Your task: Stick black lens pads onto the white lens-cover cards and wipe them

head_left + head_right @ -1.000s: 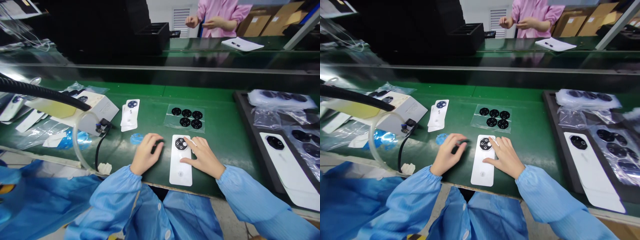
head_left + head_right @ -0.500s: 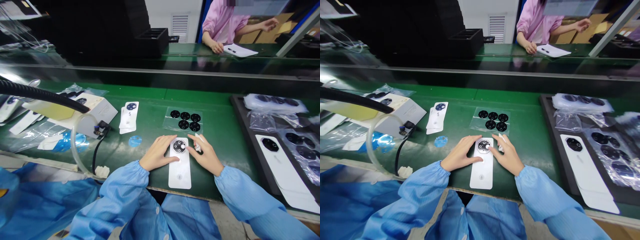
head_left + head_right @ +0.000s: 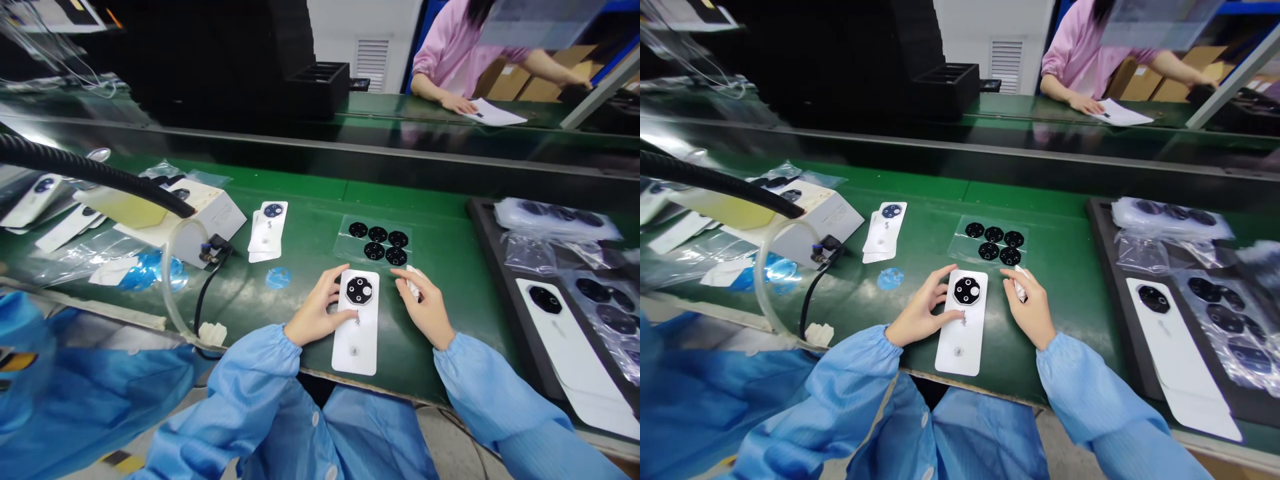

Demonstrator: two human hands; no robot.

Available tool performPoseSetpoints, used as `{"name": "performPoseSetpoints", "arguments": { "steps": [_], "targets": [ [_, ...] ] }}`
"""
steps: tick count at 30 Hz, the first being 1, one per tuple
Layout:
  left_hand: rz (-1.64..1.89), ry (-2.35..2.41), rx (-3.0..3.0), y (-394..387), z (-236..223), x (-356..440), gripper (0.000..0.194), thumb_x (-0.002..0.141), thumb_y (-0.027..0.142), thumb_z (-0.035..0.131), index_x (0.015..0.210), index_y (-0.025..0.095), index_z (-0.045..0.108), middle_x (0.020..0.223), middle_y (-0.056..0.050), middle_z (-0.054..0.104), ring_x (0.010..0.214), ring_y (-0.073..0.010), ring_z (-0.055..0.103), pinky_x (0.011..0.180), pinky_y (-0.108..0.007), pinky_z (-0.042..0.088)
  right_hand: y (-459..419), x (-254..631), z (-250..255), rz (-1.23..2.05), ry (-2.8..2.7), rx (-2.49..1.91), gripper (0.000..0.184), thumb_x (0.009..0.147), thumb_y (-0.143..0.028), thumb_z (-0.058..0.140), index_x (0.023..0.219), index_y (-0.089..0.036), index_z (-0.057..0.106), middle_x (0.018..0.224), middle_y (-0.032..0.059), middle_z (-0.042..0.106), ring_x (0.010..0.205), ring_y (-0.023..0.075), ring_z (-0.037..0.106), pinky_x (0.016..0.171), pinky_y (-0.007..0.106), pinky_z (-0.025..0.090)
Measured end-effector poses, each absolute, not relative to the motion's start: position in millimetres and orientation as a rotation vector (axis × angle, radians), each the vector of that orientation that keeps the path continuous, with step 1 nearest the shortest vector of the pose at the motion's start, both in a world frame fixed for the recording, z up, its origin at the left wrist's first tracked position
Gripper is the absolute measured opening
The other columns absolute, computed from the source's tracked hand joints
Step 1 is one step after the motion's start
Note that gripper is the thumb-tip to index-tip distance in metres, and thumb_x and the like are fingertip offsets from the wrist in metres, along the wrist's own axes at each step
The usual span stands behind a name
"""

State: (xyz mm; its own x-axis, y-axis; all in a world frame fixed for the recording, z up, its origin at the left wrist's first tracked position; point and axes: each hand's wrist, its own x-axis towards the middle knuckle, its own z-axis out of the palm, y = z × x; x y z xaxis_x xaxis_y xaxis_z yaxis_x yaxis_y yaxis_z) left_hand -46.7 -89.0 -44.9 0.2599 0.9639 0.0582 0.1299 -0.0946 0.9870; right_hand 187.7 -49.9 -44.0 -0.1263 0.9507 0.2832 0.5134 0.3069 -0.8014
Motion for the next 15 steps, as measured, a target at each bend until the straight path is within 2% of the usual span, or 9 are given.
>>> {"name": "performPoseSetpoints", "arguments": {
  "steps": [3,6,11,15],
  "targets": [
    [1.004,1.024,1.148,-98.0,-38.7,-44.1,0.080,0.081,0.033,0.071,0.145,0.024,0.024,0.124,-0.014,0.057,0.102,-0.0228,0.065,0.084,-0.034,0.056,-49.4,188.3,-45.1,0.672,-1.775,-1.312,0.027,0.091,-0.038,0.052,0.103,-0.021,0.070,0.099,0.0061,0.069,0.111,0.0261,0.058,0.101,0.045,0.043],
    [1.099,1.054,0.926,-119.3,-29.3,-51.1,0.082,0.081,0.038,0.070,0.147,0.025,0.023,0.120,-0.012,0.062,0.089,-0.0211,0.068,0.074,-0.030,0.056,-48.8,190.3,-47.5,0.659,-1.786,-1.301,0.028,0.090,-0.040,0.053,0.102,-0.022,0.070,0.104,0.0066,0.069,0.114,0.0272,0.058,0.101,0.047,0.043],
    [1.357,1.321,0.567,-186.8,-11.0,-93.2,0.068,0.076,0.043,0.074,0.135,0.021,0.047,0.109,-0.011,0.070,0.074,-0.0189,0.068,0.061,-0.025,0.054,-48.1,195.2,-53.0,0.615,-1.807,-1.329,0.033,0.086,-0.050,0.056,0.103,-0.025,0.071,0.106,0.0067,0.069,0.119,0.0314,0.055,0.104,0.052,0.041],
    [1.637,1.670,0.273,-244.5,2.7,-139.9,0.076,0.066,0.042,0.081,0.133,0.020,0.051,0.096,-0.008,0.073,0.063,-0.0183,0.068,0.052,-0.023,0.052,-45.4,200.4,-57.0,0.622,-1.814,-1.355,0.032,0.082,-0.054,0.058,0.104,-0.034,0.070,0.112,0.0085,0.067,0.114,0.0338,0.058,0.103,0.052,0.041]
  ]
}}
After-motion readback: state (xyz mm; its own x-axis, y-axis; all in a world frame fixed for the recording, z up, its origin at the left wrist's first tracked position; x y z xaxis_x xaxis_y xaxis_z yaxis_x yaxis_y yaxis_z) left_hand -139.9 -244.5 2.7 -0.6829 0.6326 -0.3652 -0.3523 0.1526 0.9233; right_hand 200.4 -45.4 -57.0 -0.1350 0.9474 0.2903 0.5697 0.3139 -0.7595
